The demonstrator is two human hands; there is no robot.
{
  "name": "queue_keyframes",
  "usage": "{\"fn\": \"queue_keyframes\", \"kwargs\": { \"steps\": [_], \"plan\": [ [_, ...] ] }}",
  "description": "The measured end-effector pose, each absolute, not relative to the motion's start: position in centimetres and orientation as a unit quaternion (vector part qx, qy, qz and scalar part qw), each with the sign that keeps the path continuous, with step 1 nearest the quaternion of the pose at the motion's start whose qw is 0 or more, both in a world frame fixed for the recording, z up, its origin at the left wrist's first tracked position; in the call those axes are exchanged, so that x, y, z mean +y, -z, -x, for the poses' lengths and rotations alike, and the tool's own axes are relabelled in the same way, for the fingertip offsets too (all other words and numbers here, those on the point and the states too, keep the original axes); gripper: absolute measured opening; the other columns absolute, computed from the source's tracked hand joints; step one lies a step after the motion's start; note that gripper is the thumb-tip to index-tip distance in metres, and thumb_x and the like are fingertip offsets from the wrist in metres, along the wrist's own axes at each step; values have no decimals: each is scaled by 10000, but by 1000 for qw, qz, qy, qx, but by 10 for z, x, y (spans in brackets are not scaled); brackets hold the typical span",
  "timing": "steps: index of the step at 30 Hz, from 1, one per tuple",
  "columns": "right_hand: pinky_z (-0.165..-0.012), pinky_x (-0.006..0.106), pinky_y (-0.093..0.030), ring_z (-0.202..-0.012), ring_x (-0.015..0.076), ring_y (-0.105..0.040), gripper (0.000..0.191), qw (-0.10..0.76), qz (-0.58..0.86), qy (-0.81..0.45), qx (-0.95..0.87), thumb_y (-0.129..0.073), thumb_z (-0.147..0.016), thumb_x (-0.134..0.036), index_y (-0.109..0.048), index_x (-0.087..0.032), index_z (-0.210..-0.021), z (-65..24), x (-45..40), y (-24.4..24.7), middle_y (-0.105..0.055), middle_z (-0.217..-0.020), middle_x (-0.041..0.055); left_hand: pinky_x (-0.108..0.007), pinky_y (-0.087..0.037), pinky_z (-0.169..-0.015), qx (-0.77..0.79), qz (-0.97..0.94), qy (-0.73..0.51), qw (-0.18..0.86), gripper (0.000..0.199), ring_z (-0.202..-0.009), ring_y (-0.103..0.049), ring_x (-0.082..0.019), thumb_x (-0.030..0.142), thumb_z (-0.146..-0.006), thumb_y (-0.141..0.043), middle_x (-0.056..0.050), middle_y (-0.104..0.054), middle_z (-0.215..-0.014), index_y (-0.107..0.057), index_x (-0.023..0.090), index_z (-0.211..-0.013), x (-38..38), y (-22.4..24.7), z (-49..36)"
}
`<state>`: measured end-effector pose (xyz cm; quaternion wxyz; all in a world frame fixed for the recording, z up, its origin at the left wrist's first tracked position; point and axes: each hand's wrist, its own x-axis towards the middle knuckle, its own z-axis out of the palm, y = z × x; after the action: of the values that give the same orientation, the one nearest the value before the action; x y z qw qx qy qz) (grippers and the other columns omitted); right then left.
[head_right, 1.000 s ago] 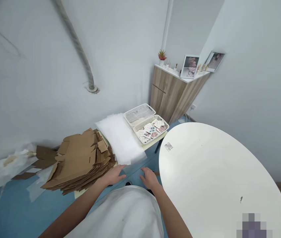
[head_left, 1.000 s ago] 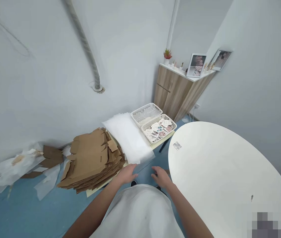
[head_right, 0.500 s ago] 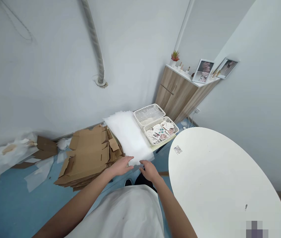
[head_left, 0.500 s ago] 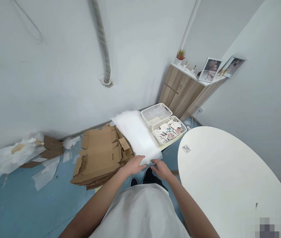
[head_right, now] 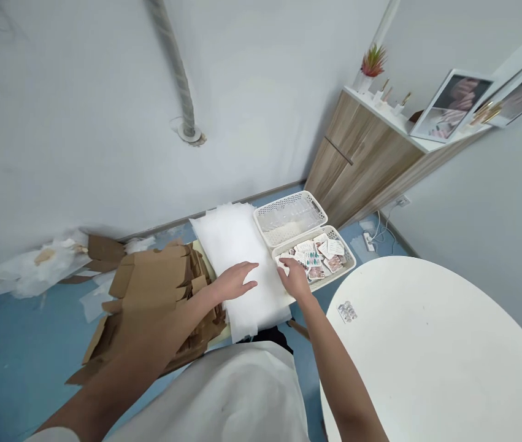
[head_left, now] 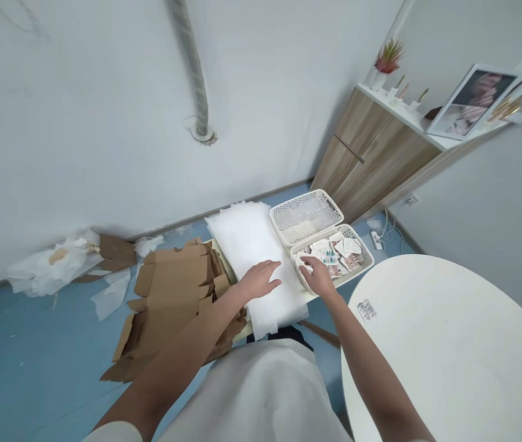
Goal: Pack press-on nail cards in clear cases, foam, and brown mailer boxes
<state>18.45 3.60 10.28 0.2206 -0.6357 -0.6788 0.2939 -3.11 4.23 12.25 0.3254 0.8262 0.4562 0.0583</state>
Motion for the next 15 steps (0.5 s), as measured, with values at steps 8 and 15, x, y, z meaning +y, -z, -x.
{"fn": "queue_keyframes", "kwargs": {
  "steps": [8,15],
  "plan": [
    [-867,384,-421,-992,227,-543,444,206,649,-304,-666,-477,-750,-267,-461,-149,-1178,-211,161,-66,-564,-1127,114,-393,-339,-917,477,-849,17,227,450,-1196,-355,-259,388,-805,-442,-118,-411,-1296,-413,184,-1205,144,-106,-21],
    [-979,403,-311,-1197,250,-369,554,166,640,-312,-683,-462,-750,-212,-330,-89,-1273,-202,223,-26,-410,-1288,162,-450,-235,-979,516,-832,57,196,588,-1296,-142,-294,355,-787,-453,-133,-198,-1418,-272,159,-1312,194,-77,-50]
  ]
}}
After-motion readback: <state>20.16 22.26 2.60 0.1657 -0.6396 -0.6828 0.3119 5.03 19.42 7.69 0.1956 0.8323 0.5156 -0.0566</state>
